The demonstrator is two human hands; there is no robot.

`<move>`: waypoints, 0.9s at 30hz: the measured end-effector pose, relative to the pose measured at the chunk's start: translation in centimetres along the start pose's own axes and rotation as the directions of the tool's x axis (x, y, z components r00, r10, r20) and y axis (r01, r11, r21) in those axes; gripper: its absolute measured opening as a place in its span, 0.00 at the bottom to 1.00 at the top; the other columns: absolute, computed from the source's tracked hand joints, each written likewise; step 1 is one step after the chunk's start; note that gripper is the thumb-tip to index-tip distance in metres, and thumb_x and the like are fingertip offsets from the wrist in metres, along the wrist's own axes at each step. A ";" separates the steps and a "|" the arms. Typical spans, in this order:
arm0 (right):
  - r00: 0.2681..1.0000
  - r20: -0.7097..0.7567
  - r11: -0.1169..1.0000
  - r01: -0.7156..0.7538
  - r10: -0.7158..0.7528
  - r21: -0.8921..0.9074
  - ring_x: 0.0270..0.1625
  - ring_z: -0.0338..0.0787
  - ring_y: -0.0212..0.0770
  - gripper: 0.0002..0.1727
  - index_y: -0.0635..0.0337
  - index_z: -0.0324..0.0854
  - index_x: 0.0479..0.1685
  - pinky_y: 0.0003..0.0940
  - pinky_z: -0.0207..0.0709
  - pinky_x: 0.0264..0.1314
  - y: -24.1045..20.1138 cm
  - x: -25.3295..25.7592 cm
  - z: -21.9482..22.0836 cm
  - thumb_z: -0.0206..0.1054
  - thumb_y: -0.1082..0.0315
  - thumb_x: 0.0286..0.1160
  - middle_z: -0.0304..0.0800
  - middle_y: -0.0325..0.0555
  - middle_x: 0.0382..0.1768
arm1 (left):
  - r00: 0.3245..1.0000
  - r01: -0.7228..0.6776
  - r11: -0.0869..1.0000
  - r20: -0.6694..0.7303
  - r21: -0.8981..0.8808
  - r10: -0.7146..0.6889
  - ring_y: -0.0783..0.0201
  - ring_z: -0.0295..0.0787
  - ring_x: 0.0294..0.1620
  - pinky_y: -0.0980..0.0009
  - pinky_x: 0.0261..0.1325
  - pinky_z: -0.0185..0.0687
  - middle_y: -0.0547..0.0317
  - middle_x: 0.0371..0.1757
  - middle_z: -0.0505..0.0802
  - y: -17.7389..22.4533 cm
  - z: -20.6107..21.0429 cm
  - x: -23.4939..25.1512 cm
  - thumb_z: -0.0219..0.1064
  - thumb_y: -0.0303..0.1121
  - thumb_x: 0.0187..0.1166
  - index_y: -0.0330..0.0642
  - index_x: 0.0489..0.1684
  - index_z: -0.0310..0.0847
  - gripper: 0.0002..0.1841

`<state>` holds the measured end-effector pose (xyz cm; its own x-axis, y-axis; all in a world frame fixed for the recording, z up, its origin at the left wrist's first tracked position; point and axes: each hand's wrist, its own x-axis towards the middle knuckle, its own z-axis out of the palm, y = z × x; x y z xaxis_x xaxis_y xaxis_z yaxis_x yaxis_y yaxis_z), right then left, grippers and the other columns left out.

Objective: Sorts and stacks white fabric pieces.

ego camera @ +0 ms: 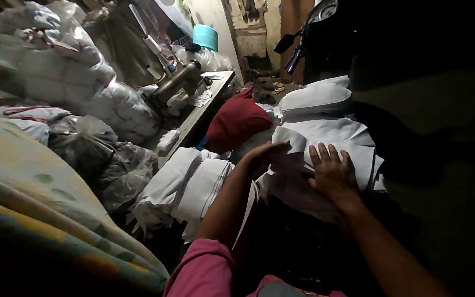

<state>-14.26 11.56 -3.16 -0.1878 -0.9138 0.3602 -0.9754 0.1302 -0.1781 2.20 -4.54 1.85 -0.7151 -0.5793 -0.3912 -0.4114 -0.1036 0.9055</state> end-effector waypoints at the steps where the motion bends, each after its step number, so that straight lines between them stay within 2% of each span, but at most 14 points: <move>1: 1.000 -0.004 1.000 0.000 0.000 0.006 0.85 0.68 0.74 0.51 0.63 0.68 0.86 0.78 0.51 0.82 0.0 -0.1 -0.1 0.83 0.58 0.54 0.72 0.71 0.81 | 1.000 0.017 0.999 0.025 -0.030 -0.016 0.64 0.89 0.45 0.64 0.49 0.87 0.53 0.51 0.91 0.1 -0.2 0.0 0.55 0.56 0.88 0.44 0.81 0.65 0.31; 3: 1.000 0.012 1.000 -0.001 0.001 0.012 0.85 0.67 0.73 0.50 0.62 0.67 0.86 0.77 0.51 0.83 0.0 -0.2 -0.3 0.83 0.58 0.55 0.71 0.70 0.81 | 0.997 0.053 0.997 0.057 -0.047 -0.050 0.64 0.89 0.45 0.64 0.48 0.87 0.54 0.50 0.91 0.1 -0.3 -0.2 0.51 0.57 0.89 0.46 0.82 0.64 0.31; 5: 1.000 0.017 1.000 -0.007 0.006 0.029 0.85 0.67 0.73 0.49 0.62 0.68 0.86 0.78 0.49 0.83 0.1 -0.1 -0.4 0.82 0.57 0.57 0.71 0.70 0.81 | 0.996 0.062 0.997 0.066 -0.042 -0.059 0.66 0.88 0.40 0.67 0.43 0.86 0.57 0.44 0.91 -0.1 -0.2 -0.2 0.47 0.59 0.90 0.46 0.69 0.75 0.28; 7: 0.998 -0.056 0.994 -0.009 0.015 0.111 0.84 0.67 0.75 0.43 0.63 0.71 0.84 0.76 0.49 0.84 0.1 -0.4 -0.1 0.75 0.56 0.64 0.73 0.70 0.80 | 0.998 0.052 0.994 0.052 -0.095 -0.048 0.67 0.88 0.40 0.67 0.45 0.86 0.58 0.45 0.91 0.0 0.2 -0.4 0.48 0.57 0.90 0.44 0.66 0.78 0.27; 9: 0.957 -0.290 0.977 0.057 0.005 0.208 0.76 0.77 0.75 0.33 0.63 0.81 0.73 0.72 0.64 0.77 -0.9 -1.8 0.6 0.64 0.48 0.74 0.82 0.68 0.72 | 0.999 -0.008 0.986 0.034 -0.165 0.013 0.67 0.88 0.41 0.66 0.47 0.87 0.58 0.44 0.90 0.4 0.8 -0.7 0.52 0.50 0.91 0.43 0.65 0.77 0.21; 11: 0.925 -0.380 0.901 0.178 -0.015 0.397 0.66 0.85 0.66 0.29 0.64 0.85 0.64 0.63 0.76 0.69 -3.6 -4.4 0.8 0.61 0.48 0.80 0.88 0.64 0.62 | 0.995 -0.101 0.976 -0.023 -0.195 0.098 0.67 0.89 0.40 0.66 0.46 0.88 0.57 0.43 0.90 1.4 2.0 -1.3 0.57 0.42 0.89 0.40 0.66 0.75 0.17; 13: 0.982 -0.187 0.670 0.159 -0.031 0.725 0.63 0.89 0.47 0.26 0.67 0.83 0.66 0.42 0.81 0.70 -6.6 -7.3 1.4 0.65 0.55 0.78 0.90 0.58 0.60 | 0.981 -0.172 0.973 -0.114 -0.154 0.156 0.65 0.89 0.41 0.65 0.45 0.88 0.53 0.46 0.91 2.4 3.2 -2.2 0.62 0.39 0.86 0.41 0.74 0.71 0.21; 14: 0.999 0.032 0.482 -0.007 -0.043 0.876 0.61 0.88 0.41 0.27 0.72 0.75 0.74 0.34 0.82 0.67 -7.7 -8.1 1.4 0.65 0.64 0.79 0.87 0.58 0.62 | 0.970 -0.203 0.970 -0.161 -0.135 0.180 0.65 0.88 0.41 0.65 0.45 0.87 0.53 0.48 0.91 2.8 3.9 -2.7 0.65 0.39 0.84 0.44 0.77 0.70 0.24; 16: 0.916 0.391 0.024 -0.395 0.083 0.919 0.49 0.94 0.41 0.28 0.73 0.56 0.84 0.37 0.90 0.50 -8.8 -8.1 1.9 0.54 0.74 0.87 0.86 0.56 0.58 | 0.949 -0.272 0.947 -0.209 -0.169 0.235 0.63 0.87 0.42 0.64 0.46 0.85 0.51 0.51 0.90 4.0 5.5 -3.8 0.67 0.37 0.82 0.48 0.80 0.69 0.26; 18: 0.824 0.542 -0.346 -0.465 0.168 0.815 0.42 0.97 0.49 0.27 0.58 0.47 0.88 0.46 0.92 0.44 -8.3 -7.3 1.6 0.42 0.63 0.92 0.91 0.52 0.52 | 0.924 -0.364 0.893 -0.221 -0.263 0.311 0.64 0.87 0.40 0.65 0.43 0.86 0.53 0.49 0.90 5.0 6.7 -4.9 0.66 0.35 0.81 0.47 0.79 0.70 0.26; 20: 0.853 0.482 -0.458 -0.353 0.201 0.816 0.47 0.96 0.48 0.27 0.53 0.46 0.87 0.47 0.91 0.52 -6.6 -6.6 0.6 0.35 0.57 0.92 0.91 0.48 0.56 | 0.895 -0.442 0.829 -0.225 -0.342 0.385 0.68 0.87 0.38 0.70 0.42 0.86 0.58 0.45 0.89 5.9 7.0 -6.9 0.60 0.35 0.85 0.47 0.75 0.71 0.20; 23: 0.879 0.312 -0.481 -0.112 0.360 0.870 0.55 0.95 0.44 0.23 0.61 0.71 0.64 0.43 0.89 0.63 -4.0 -5.6 -1.0 0.35 0.57 0.95 0.93 0.44 0.57 | 0.848 -0.528 0.733 -0.303 -0.428 0.434 0.70 0.88 0.38 0.72 0.41 0.87 0.60 0.44 0.90 6.3 5.9 -10.6 0.57 0.35 0.86 0.45 0.68 0.74 0.15; 25: 0.885 0.242 -0.529 0.006 0.398 0.849 0.61 0.92 0.43 0.20 0.62 0.69 0.62 0.45 0.86 0.68 -3.3 -4.8 -2.4 0.32 0.64 0.94 0.89 0.45 0.57 | 0.805 -0.591 0.671 -0.382 -0.447 0.454 0.71 0.89 0.38 0.72 0.40 0.87 0.62 0.43 0.92 5.0 4.4 -12.6 0.55 0.37 0.88 0.48 0.64 0.76 0.13; 27: 0.921 0.237 -0.593 -0.009 0.309 0.805 0.61 0.90 0.33 0.20 0.63 0.76 0.58 0.32 0.84 0.69 -4.3 -3.4 -4.8 0.37 0.67 0.91 0.91 0.41 0.52 | 0.763 -0.640 0.612 -0.480 -0.465 0.433 0.71 0.91 0.41 0.71 0.44 0.89 0.64 0.44 0.93 3.1 3.0 -14.3 0.57 0.39 0.86 0.50 0.61 0.78 0.12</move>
<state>-9.99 15.98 0.74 -0.4467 -0.8927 0.0596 0.6730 -0.3792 -0.6351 9.44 5.82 9.77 -0.4526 -0.8749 0.1726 0.4687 -0.0687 0.8807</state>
